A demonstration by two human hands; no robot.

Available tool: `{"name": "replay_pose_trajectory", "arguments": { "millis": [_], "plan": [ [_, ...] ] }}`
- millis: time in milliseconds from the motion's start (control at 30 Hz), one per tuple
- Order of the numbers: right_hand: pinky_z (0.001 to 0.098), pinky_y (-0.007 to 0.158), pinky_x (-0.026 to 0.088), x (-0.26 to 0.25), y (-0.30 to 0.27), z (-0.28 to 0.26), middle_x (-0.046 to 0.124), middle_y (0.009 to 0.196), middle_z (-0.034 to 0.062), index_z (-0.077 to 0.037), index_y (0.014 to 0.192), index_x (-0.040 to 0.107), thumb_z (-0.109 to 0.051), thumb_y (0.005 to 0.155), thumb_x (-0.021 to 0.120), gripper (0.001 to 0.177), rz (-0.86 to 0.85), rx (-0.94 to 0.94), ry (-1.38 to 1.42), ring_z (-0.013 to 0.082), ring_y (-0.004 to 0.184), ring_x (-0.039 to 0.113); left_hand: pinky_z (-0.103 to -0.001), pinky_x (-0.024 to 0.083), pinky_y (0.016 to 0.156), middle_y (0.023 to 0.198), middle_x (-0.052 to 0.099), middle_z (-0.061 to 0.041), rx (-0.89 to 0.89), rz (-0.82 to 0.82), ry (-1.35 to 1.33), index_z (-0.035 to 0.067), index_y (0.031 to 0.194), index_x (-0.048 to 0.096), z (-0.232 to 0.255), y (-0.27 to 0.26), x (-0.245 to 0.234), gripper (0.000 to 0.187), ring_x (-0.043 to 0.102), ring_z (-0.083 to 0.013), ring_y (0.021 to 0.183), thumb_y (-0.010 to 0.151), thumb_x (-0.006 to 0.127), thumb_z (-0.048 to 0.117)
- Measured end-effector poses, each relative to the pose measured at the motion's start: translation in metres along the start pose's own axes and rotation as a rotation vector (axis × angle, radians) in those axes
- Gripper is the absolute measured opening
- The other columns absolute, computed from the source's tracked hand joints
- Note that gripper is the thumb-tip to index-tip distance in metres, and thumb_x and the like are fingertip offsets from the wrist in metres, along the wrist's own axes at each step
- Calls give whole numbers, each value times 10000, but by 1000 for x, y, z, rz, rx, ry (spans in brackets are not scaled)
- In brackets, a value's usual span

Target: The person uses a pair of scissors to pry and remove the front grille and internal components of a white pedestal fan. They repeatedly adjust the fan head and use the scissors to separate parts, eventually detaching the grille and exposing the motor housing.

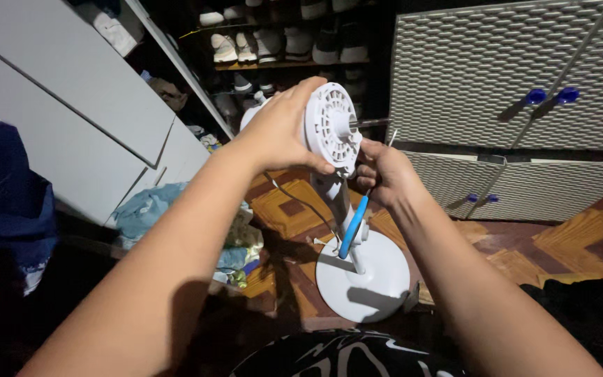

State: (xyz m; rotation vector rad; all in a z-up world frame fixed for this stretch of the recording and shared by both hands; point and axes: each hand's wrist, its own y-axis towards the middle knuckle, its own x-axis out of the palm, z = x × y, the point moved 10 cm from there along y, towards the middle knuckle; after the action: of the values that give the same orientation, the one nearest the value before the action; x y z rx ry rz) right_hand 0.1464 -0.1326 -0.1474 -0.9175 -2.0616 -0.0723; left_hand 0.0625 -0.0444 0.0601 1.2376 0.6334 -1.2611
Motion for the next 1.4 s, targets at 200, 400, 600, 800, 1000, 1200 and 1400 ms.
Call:
{"name": "replay_pose_trajectory", "arguments": {
  "millis": [200, 400, 600, 800, 1000, 1200, 1400],
  "plan": [
    [192, 392, 265, -3, 7, -5, 640, 773, -40, -108, 1220, 627, -184, 1056, 472, 238, 22, -49, -164, 34, 477, 400, -468, 400, 1120, 1457, 550, -196, -50, -21, 26, 96, 1521, 387, 1, 3, 0, 1305, 495, -404, 1363, 435, 1029, 430],
    [193, 356, 272, 5, 6, -6, 611, 711, -34, -127, 1218, 651, -191, 1019, 530, 241, -53, -97, -47, 28, 404, 333, -427, 441, 1124, 1460, 570, -170, -116, -40, -56, 86, 1514, 401, -1, 6, -2, 1297, 548, -362, 1355, 406, 1008, 379],
    [226, 379, 278, -5, -10, -19, 647, 716, -21, -90, 1148, 664, -199, 1004, 584, 197, 212, -151, -277, 40, 415, 355, -432, 396, 1137, 1457, 535, -237, -164, -37, -21, 49, 1493, 388, -6, 6, 1, 1283, 500, -393, 1370, 419, 1021, 349],
    [242, 410, 357, -4, -5, -17, 591, 671, -13, -58, 1114, 672, -163, 1015, 629, 151, 102, -193, -172, 61, 414, 363, -473, 332, 1156, 1474, 484, -311, -106, 49, 65, 29, 1469, 428, -4, 1, 2, 1254, 408, -460, 1413, 439, 1056, 369],
    [225, 366, 219, 2, -19, -11, 645, 684, -29, -91, 1164, 703, -171, 981, 592, 229, 177, -190, -194, 38, 400, 338, -446, 363, 1165, 1524, 487, -243, -172, 37, -26, 80, 1512, 398, -9, -6, -2, 1274, 434, -416, 1421, 438, 1018, 371],
    [233, 357, 208, 3, -24, -15, 633, 667, -23, -81, 1188, 693, -207, 998, 587, 252, 212, -216, -236, 33, 392, 341, -501, 305, 1181, 1507, 500, -254, -97, 79, 6, 105, 1532, 417, 0, -12, -1, 1243, 371, -434, 1480, 492, 1049, 356],
    [254, 334, 230, -3, -16, -14, 654, 688, 0, -74, 1181, 678, -207, 988, 579, 254, 262, -268, -309, 57, 379, 347, -460, 383, 1191, 1524, 519, -179, -171, 44, -68, 170, 1545, 411, -4, -15, -4, 1211, 457, -376, 1445, 512, 1003, 391]
  ]
}}
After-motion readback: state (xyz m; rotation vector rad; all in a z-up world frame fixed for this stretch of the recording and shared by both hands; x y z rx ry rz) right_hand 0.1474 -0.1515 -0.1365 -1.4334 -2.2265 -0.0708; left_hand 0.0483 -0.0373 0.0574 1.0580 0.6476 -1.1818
